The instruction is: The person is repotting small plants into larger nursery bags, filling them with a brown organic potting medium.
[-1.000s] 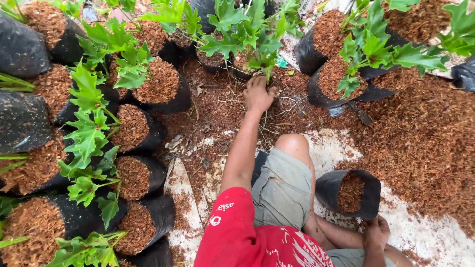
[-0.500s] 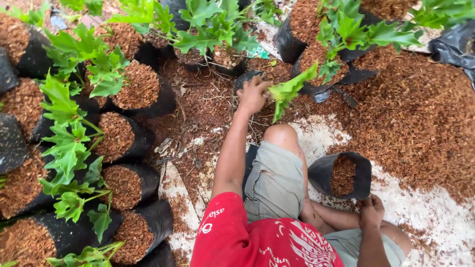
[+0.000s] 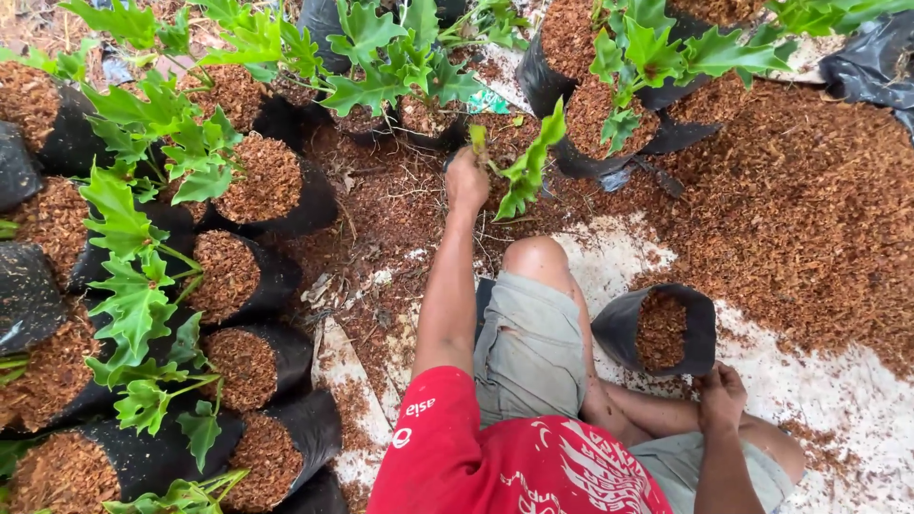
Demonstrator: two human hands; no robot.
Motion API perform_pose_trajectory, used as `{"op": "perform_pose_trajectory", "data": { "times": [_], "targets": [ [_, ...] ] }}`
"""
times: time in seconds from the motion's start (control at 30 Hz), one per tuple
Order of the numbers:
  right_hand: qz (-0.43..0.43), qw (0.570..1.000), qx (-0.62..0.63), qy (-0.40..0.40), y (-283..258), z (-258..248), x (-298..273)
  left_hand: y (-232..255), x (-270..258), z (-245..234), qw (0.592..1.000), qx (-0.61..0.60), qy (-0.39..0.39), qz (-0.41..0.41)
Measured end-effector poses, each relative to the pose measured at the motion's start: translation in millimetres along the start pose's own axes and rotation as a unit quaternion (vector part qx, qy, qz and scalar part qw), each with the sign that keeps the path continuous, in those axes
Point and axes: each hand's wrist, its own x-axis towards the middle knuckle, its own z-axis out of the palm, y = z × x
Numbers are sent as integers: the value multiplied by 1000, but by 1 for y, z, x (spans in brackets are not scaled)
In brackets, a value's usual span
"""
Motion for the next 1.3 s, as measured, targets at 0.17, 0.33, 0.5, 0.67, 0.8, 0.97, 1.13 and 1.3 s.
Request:
{"op": "perform_pose_trajectory", "data": {
  "times": [0.17,0.33,0.5,0.67,0.8,0.97,1.13,1.3],
  "targets": [
    [7,1000,4,15,7,-3,3,1,11,-11,989,-117,27,-87],
    [12,1000,3,16,1,3,3,-13,15,-19,943,-296,46,-144],
    [14,1000,19,17,0,0,-7,-97,33,14,939,-335,51,66],
    [-1,999,30,16,6,0,-3,-76,-1,-24,992,-85,66,70],
    [-7,999,25,18,3,3,-4,-78,3,-21,986,47,114,115],
    [14,1000,0,25,-9,6,-9,-53,12,-29,980,165,86,69],
    [-2,999,31,24,-4,5,-11,-91,59,-10,979,113,151,-73],
    [56,998,-6,28,-12,7,-8,5,18,-63,984,161,-68,-40]
  ]
}}
